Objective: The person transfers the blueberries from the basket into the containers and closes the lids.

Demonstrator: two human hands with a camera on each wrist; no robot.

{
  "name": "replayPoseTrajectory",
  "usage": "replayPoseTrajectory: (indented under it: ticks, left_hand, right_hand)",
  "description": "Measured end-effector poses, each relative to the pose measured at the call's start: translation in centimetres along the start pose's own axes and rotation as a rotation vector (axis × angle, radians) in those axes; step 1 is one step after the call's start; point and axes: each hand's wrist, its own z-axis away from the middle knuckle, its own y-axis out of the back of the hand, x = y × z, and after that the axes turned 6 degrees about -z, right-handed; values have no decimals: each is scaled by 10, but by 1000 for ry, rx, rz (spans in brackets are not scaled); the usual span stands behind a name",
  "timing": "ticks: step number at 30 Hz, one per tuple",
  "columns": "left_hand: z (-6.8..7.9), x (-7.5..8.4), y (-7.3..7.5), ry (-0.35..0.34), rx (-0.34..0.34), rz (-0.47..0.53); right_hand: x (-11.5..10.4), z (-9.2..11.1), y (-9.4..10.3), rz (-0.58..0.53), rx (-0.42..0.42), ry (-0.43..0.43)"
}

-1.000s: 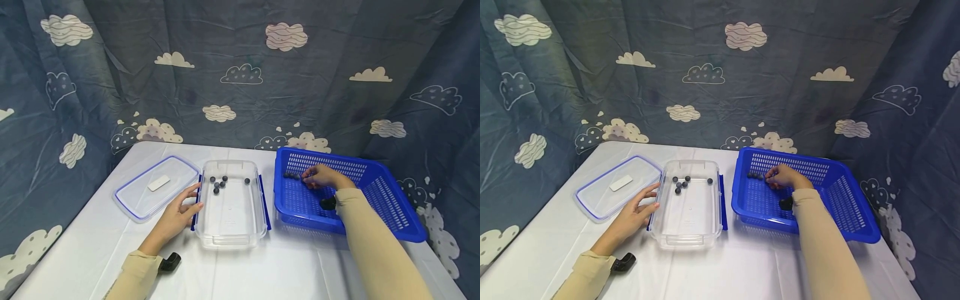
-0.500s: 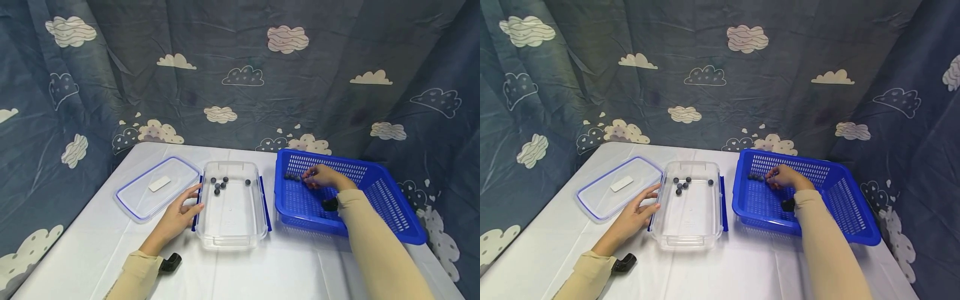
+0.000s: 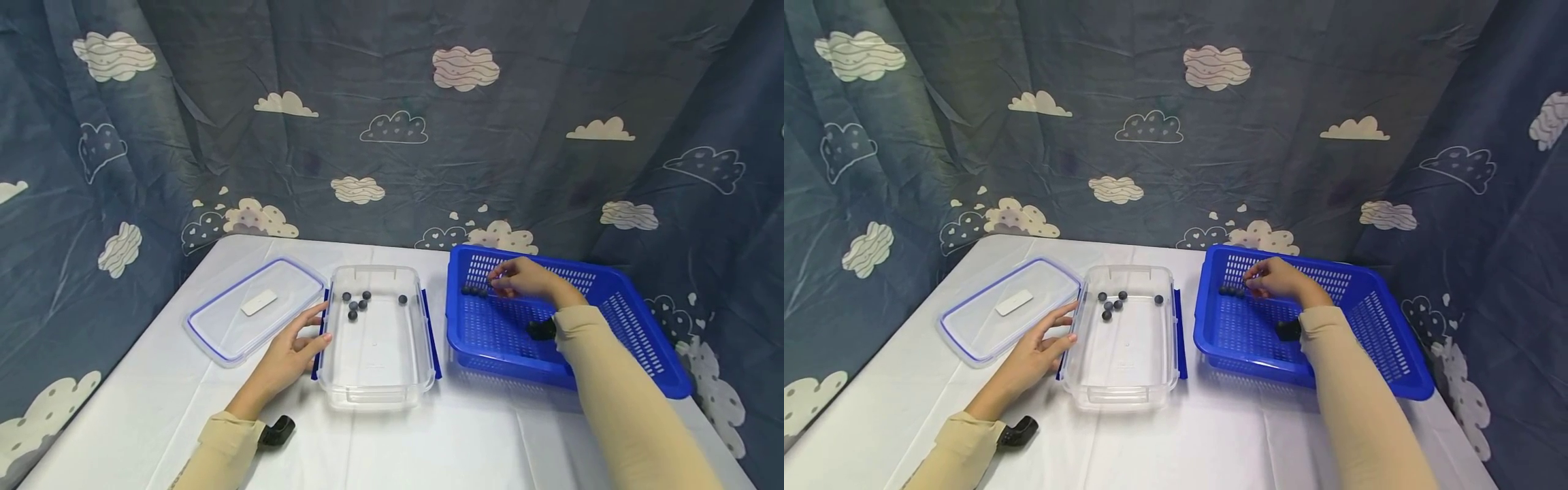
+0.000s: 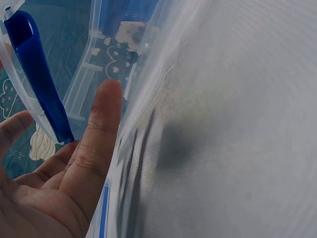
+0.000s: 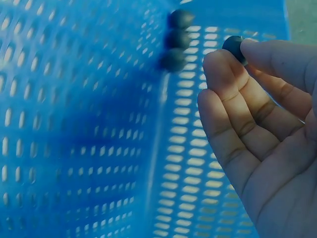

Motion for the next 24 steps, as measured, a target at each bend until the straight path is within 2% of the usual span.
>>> replayPoseTrajectory:
  ticks: [9, 18, 24]
  left_hand:
    - [1, 0, 0, -1, -3, 16]
    - [0, 1, 0, -7, -5, 18]
    - [1, 0, 1, -7, 3, 17]
  right_hand:
    - [-24, 2, -2, 72, -2, 91]
    - [-45, 5, -6, 86, -17, 163]
    - [-60, 2, -15, 108, -26, 231]
